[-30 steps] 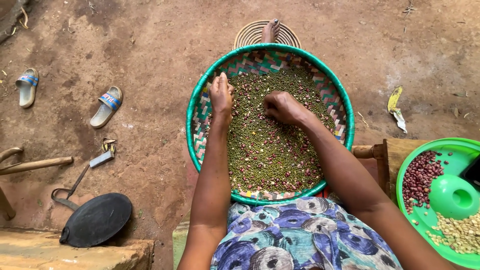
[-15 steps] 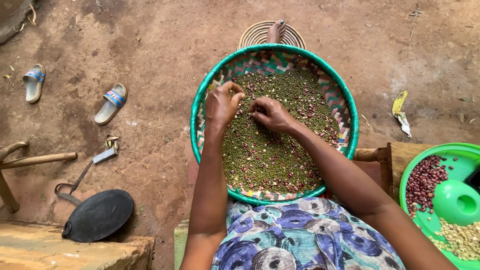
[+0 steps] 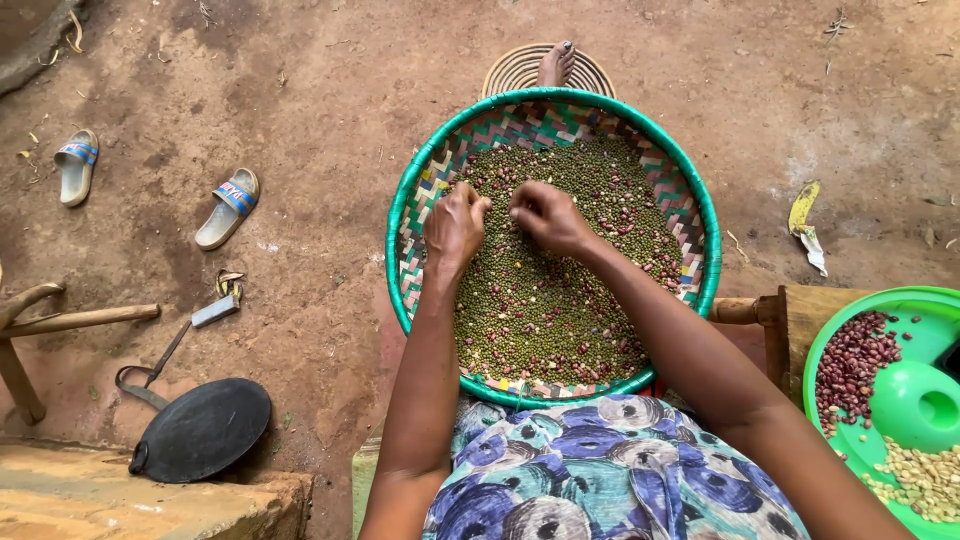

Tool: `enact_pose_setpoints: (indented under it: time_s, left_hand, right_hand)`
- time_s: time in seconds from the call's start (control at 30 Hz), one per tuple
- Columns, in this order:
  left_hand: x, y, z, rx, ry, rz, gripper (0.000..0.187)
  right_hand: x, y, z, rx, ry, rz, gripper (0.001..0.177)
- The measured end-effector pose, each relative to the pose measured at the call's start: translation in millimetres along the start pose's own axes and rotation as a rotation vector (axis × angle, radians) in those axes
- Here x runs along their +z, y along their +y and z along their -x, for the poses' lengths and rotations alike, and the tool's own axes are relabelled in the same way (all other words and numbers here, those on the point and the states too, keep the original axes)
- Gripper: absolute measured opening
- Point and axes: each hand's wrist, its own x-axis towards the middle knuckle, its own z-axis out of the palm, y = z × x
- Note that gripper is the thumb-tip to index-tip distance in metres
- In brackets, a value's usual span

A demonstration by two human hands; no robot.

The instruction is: The person sits with a large woven basket on their lap, sorting through a mixture of green and pink legumes by hand. They pick out individual items and transfer them into a green plastic bowl placed on a wooden stool to the right.

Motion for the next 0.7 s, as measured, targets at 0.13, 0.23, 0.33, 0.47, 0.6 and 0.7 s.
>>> enact_pose_setpoints:
  time_s: [0.13, 0.23, 0.33, 0.47, 0.6, 0.7]
  left_hand:
    - [-1.9, -6.1, -0.5, 0.022, 0.139, 0.274, 0.023]
    - [6.0, -21.5, -6.6, 0.000, 0.225, 0.265, 0.017]
    - [2.6, -20.9, -0.5, -0.041, 0.174, 0.181, 0.015]
    - [11.1, -21.9, 3.5, -0.104, 0.019, -0.020, 0.017]
    - [6.9, 5.6, 10.0, -0.108, -0.042, -0.199, 0.019]
    - [24.5, -6.2, 7.6, -0.061, -0.106, -0.195, 0.017]
  right_hand:
    - [-9.6, -15.6, -10.6, 0.313, 0.192, -0.708, 0.014]
    - [-17.4, -14.3, -21.3, 0.337, 0.295, -0.705, 0.017]
    - [-16.0, 2.9, -37.7, 0.202, 0.301, -0.220, 0.021]
    - [11.7, 36.7, -59.3, 0.098, 0.225, 0.063, 0.038]
    - [31.7, 23.5, -60.4, -0.064, 0.060, 0.201, 0.035]
    - [42.3, 27.2, -46.9, -0.081, 0.008, 0.169, 0.021]
